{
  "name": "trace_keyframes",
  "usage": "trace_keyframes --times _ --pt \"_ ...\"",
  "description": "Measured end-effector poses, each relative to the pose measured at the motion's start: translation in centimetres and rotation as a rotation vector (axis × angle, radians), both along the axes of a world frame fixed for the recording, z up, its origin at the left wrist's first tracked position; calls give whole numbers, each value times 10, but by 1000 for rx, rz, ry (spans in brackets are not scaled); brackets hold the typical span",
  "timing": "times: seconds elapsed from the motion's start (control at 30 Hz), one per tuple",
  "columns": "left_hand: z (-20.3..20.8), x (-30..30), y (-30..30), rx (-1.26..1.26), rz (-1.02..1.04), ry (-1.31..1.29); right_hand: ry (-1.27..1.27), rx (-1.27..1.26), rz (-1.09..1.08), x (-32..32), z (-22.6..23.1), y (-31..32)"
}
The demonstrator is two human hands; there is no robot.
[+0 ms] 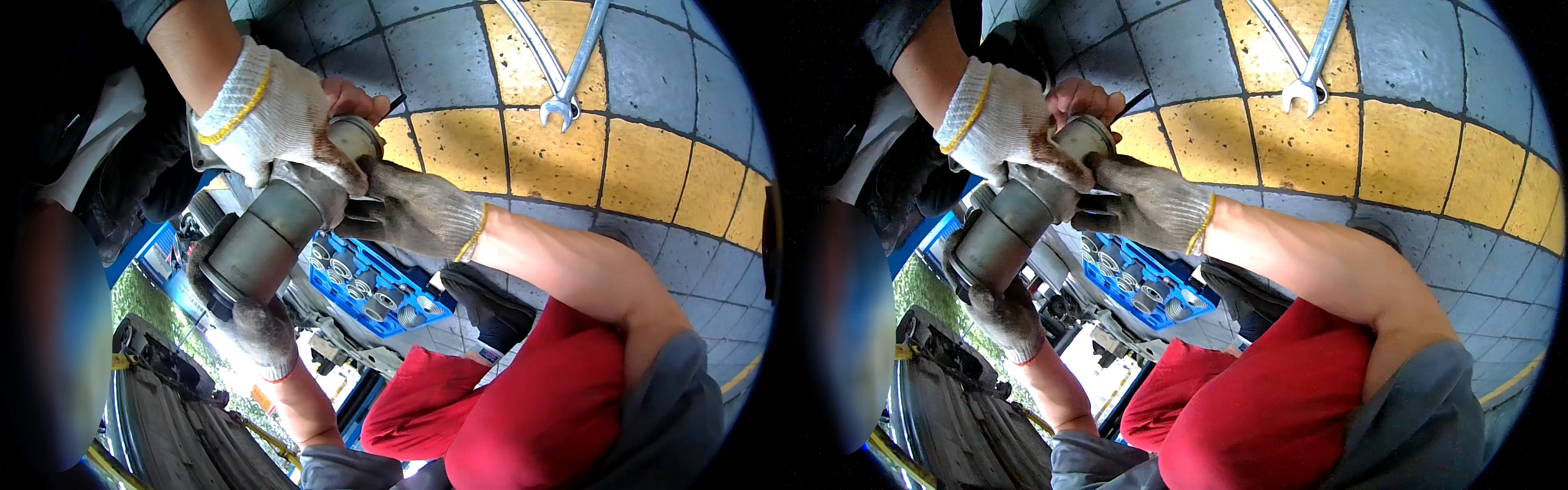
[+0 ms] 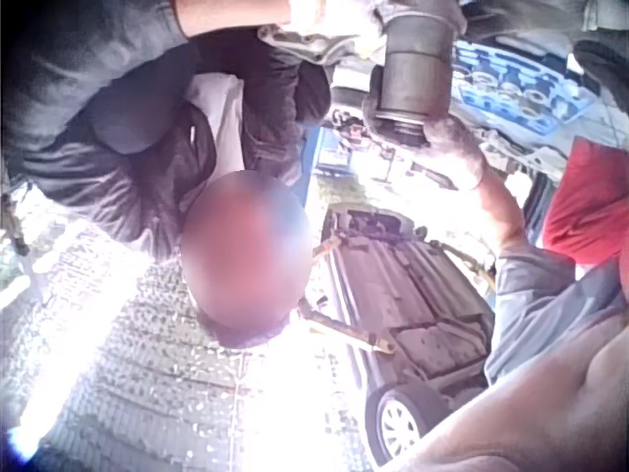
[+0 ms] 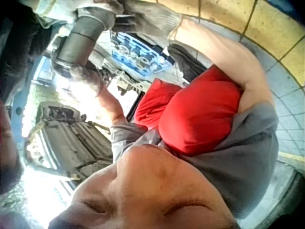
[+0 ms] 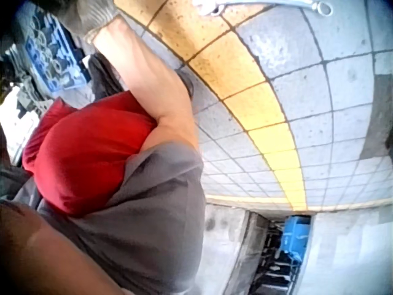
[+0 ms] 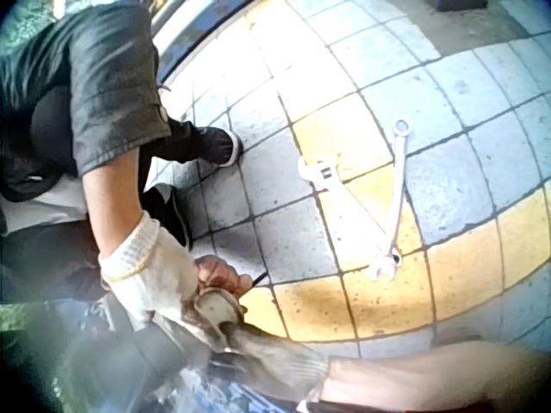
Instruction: The person sits on the floor and assembles a cylindrical mechanical part by inserting a shaft, adding washers and seals, and tightening components with a wrench. A coworker assists by holding the part steady.
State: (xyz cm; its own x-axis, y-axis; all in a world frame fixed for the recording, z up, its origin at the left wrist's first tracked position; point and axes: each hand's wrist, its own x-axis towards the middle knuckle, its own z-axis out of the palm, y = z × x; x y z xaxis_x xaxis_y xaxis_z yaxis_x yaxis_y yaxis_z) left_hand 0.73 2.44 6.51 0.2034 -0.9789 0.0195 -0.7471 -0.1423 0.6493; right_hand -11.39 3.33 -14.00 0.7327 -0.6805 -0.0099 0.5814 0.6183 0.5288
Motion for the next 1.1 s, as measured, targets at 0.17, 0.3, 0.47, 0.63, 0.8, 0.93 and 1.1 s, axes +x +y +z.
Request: trace_keyframes --times 0.17,0.3,0.47,0.63,0.8,0.93,1.1 --pt "2 11 -9 14 12 34 -41 19 -35 7 8 -14" --pt "9 30 -13 64 49 -62 -89 53 -55 15 8 -18" --pt "7 28 -22 58 127 279 -187 129 -67 30 5 -30" --pt "11 34 -25 34 182 290 -267 178 -156 37 14 -34" --pt "10 32 -23 7 195 252 -135 152 -177 42 10 -31" --pt "10 31 -27 -9 169 190 -68 229 -195 45 18 -37" --pt "12 27 -32 -84 212 196 -115 255 -154 46 20 -40"
